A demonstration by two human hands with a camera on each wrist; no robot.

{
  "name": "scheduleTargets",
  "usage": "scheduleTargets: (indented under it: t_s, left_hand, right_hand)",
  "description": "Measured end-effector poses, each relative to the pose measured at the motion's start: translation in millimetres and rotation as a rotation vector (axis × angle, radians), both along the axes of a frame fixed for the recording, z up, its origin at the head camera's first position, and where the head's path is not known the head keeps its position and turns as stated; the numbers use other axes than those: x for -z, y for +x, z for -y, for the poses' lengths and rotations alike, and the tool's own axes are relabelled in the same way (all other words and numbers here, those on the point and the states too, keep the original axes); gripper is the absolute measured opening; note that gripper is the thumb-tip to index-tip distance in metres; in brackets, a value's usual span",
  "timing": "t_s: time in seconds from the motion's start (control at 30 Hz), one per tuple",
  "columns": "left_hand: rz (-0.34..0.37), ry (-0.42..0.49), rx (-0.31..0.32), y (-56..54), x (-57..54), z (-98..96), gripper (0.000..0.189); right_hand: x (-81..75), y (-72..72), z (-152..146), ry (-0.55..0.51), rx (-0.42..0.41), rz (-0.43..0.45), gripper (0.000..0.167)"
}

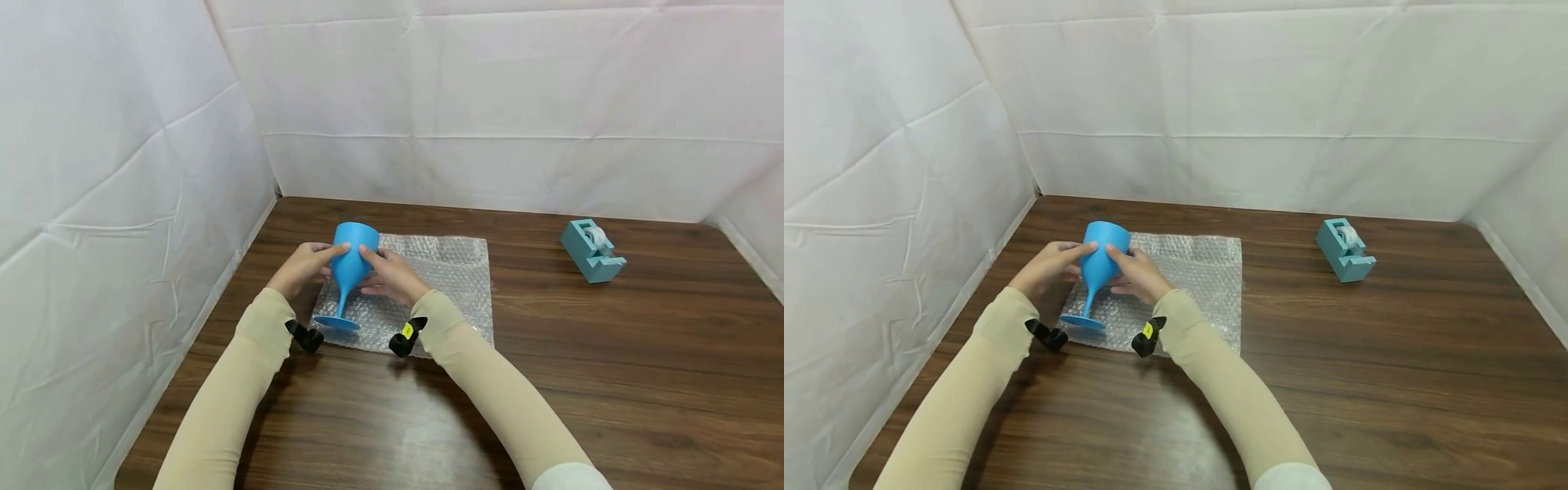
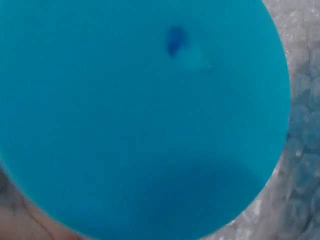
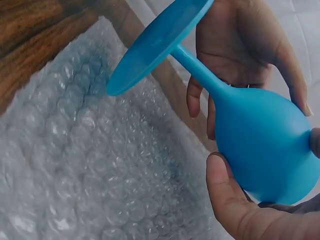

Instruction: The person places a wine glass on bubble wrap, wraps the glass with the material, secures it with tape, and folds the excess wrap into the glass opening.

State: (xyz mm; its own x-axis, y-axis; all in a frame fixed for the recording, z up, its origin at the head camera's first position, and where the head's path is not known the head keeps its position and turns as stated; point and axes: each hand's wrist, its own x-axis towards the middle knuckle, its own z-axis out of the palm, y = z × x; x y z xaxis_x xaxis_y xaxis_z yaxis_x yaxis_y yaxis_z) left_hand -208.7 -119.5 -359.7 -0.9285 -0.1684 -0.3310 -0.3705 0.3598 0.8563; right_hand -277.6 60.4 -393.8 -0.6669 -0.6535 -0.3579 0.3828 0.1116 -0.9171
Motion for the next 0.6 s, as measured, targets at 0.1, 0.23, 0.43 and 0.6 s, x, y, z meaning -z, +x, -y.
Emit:
scheduleTargets:
  t_s: [0.1,0.23,0.43,0.6]
  left_hand:
    - [-0.002,-0.017,-0.004,-3.9,3.5,-2.8,0.080]
    - [0.010,-0.058,-0.011,-6.4,8.1,-5.5,0.081]
    - [0.022,-0.104,0.002,-5.8,14.3,-2.5,0.080]
    - [0.018,-0.129,0.005,-7.4,17.5,-1.4,0.079]
  right_hand:
    - [3.4,-2.8,-1,0.023,0.002,-0.005,0.078]
    - [7.5,-5.7,-2,0.053,-0.008,-0.013,0.075]
    - [11.5,-6.3,-1,0.095,-0.040,-0.058,0.068]
    - [12.7,-6.0,-2,0.112,-0.044,-0.073,0.067]
